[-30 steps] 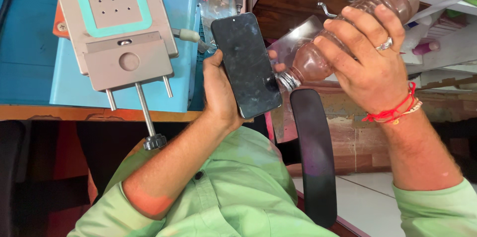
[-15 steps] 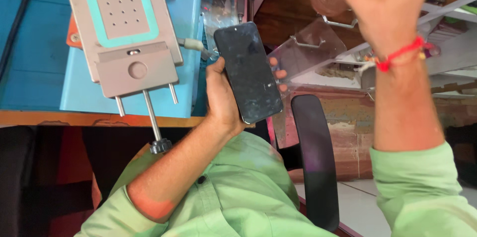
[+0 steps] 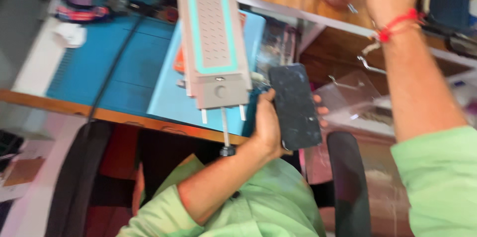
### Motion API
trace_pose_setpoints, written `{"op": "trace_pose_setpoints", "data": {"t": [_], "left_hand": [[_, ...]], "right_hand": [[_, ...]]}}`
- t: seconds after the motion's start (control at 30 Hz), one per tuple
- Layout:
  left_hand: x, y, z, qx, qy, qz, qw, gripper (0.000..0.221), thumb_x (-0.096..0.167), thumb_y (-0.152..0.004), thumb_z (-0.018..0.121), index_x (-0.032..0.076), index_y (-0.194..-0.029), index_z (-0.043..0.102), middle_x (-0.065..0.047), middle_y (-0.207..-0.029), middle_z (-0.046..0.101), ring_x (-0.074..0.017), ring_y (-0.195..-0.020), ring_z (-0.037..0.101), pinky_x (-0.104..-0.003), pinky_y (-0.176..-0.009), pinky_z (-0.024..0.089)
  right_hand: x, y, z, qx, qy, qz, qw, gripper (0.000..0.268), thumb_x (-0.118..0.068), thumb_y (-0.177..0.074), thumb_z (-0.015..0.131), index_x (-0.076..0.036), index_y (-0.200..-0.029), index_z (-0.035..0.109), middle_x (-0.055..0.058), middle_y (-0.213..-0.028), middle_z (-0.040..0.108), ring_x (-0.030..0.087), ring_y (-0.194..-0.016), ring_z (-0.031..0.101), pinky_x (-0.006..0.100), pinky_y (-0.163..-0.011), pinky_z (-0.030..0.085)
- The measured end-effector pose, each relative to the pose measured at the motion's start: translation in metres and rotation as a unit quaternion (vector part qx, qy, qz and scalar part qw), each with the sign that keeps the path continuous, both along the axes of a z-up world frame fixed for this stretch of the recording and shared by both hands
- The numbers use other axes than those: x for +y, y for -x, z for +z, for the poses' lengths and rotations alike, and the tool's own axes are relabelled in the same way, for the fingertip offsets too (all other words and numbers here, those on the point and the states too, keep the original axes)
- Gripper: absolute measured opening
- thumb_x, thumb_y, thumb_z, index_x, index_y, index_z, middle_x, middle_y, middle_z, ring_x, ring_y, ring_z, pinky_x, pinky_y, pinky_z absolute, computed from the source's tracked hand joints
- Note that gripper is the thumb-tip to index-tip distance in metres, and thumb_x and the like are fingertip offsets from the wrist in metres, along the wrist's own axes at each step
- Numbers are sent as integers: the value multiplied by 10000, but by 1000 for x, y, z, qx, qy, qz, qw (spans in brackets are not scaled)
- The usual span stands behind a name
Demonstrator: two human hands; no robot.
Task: The person applies a screen protector to a smartphone. They peel off the backing, align the film, and use a liquid from a bottle to assist adhesion while smoothing the surface with their fingers.
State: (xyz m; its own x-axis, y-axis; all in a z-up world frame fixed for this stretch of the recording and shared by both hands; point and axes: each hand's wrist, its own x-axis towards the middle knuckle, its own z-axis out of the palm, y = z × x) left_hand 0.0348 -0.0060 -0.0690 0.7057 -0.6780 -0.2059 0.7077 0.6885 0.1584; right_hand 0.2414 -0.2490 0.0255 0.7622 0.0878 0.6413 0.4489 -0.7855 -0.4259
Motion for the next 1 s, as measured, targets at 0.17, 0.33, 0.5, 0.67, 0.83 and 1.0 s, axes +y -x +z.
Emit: {"op": "trace_pose_setpoints", "data": {"t": [0.17, 0.33, 0.5, 0.67, 0.83, 1.0], "left_hand": [[-1, 5, -10, -8, 29, -4, 1000, 839, 625, -1050, 102, 12, -1341, 594, -238, -1155, 687, -383, -974, 689, -518, -868, 562], [-4, 9, -21, -22, 73, -25, 997, 915, 711, -1090, 91, -11, -1353, 588, -256, -1210, 673, -421, -1046, 664, -546, -931, 518], [-11, 11, -36, -58, 105, -25, 992, 925, 680, -1098, 64, -58, -1373, 549, -303, -1246, 649, -490, -1088, 629, -578, -974, 486], [-18, 14, -47, -36, 311, -2, 950, 896, 607, -1121, 63, -118, -1432, 487, -342, -1353, 593, -581, -1162, 573, -656, -1005, 433], [-18, 12, -54, -74, 346, -54, 934, 937, 584, -1108, 75, -218, -1392, 469, -446, -1351, 559, -582, -1212, 562, -625, -1055, 429], [-21, 15, -59, -78, 180, -31, 980, 839, 542, -1126, 130, -157, -1306, 558, -339, -1247, 630, -471, -1177, 604, -518, -1057, 463]], "right_hand": [[-24, 73, -10, 50, -171, 85, 980, 678, 81, -1026, 679, 27, -1579, 290, 190, -1540, 540, 274, -1362, 596, 347, -1095, 543], [-46, 195, -84, 172, -365, -92, 910, 610, 64, -1040, 668, 31, -1535, 313, 180, -1472, 542, 267, -1302, 592, 357, -1044, 539], [-44, 251, -139, 289, -462, -147, 825, 542, 47, -1053, 657, 35, -1490, 337, 169, -1403, 545, 261, -1242, 588, 367, -992, 536], [-23, 264, -164, 367, -502, -143, 770, 475, 30, -1066, 646, 39, -1446, 360, 159, -1335, 548, 254, -1182, 584, 377, -941, 532], [-8, 252, -171, 423, -511, -124, 738, 409, 13, -1079, 635, 43, -1401, 384, 149, -1266, 551, 247, -1122, 580, 387, -890, 529], [41, 221, -188, 497, -520, -89, 689, 345, -4, -1093, 624, 47, -1357, 407, 139, -1197, 554, 240, -1062, 576, 396, -839, 525]]}}
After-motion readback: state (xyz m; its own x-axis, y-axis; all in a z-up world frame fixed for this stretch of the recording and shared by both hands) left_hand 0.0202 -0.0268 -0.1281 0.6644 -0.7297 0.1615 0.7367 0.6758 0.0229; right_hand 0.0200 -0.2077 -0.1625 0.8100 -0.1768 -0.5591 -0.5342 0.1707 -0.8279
